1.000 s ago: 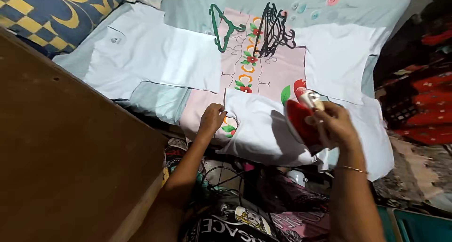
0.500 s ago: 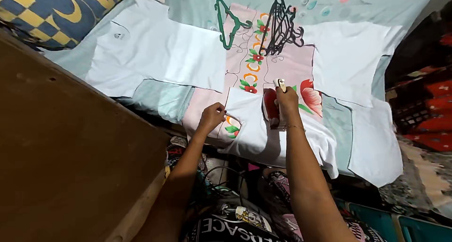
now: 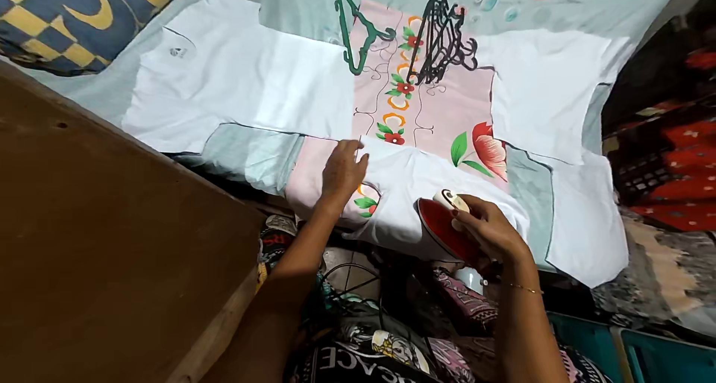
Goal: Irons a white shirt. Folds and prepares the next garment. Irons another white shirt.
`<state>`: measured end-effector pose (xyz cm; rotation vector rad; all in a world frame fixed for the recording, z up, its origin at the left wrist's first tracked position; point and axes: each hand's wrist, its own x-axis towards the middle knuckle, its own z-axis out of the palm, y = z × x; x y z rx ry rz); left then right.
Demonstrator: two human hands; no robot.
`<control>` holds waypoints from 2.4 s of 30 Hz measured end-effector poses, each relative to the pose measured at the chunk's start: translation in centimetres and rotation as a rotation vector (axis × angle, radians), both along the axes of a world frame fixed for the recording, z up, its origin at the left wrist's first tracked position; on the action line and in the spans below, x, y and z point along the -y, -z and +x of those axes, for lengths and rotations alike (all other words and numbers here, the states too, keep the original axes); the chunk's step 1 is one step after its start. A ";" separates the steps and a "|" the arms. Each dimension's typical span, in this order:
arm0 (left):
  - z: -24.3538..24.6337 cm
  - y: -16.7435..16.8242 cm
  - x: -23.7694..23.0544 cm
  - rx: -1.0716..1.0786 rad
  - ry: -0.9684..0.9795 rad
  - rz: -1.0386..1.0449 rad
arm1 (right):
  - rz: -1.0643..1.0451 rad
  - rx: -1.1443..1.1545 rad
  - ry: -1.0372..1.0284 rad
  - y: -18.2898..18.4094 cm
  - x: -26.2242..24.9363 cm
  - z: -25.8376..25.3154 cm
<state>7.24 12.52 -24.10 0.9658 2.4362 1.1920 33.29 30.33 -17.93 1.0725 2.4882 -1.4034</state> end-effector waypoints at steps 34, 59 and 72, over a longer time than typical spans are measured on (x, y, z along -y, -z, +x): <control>-9.8 -1.3 -9.6 0.042 0.579 -0.490 | 0.053 -0.066 0.334 2.9 -2.7 -10.5; -9.4 -0.3 -8.2 0.056 0.426 -0.393 | 0.064 0.031 0.248 1.7 0.0 -10.3; -9.5 -0.7 -6.2 0.086 0.257 -0.162 | 0.084 -0.093 -0.016 2.5 0.3 -16.1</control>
